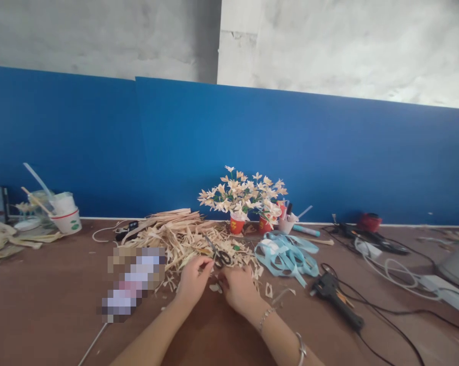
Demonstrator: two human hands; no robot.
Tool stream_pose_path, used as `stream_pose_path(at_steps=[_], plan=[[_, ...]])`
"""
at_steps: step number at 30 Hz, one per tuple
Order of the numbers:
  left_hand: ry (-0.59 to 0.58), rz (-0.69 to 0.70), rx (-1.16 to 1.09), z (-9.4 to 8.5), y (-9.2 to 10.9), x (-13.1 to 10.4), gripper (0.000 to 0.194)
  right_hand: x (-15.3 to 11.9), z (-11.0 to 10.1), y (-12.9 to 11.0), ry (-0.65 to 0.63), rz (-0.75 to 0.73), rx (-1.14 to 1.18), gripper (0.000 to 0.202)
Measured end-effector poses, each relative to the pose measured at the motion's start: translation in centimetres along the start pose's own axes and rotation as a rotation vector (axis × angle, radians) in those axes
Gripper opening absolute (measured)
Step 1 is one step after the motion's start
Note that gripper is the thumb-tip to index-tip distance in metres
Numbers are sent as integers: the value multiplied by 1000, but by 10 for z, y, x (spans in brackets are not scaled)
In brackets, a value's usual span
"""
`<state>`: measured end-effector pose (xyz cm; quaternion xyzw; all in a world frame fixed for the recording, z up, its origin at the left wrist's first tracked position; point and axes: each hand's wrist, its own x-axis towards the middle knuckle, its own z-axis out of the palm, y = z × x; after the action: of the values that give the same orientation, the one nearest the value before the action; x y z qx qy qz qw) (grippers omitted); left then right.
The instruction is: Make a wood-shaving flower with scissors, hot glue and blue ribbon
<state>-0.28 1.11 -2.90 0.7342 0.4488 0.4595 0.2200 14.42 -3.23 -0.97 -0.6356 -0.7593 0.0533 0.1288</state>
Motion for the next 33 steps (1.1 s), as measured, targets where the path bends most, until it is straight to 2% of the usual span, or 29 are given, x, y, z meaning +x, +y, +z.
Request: stream_pose_path(at_steps=[12,27,33], plan=[[-21,9,-21,0,4,-1,22,-2,2,1,96,-61,-118,11],[0,16,3,1,2,-1,19,-5,0,-2,30,-125,-109,20],[4,18,-4,0,4,-1,20,-5,0,-2,0,-101,-74,24]])
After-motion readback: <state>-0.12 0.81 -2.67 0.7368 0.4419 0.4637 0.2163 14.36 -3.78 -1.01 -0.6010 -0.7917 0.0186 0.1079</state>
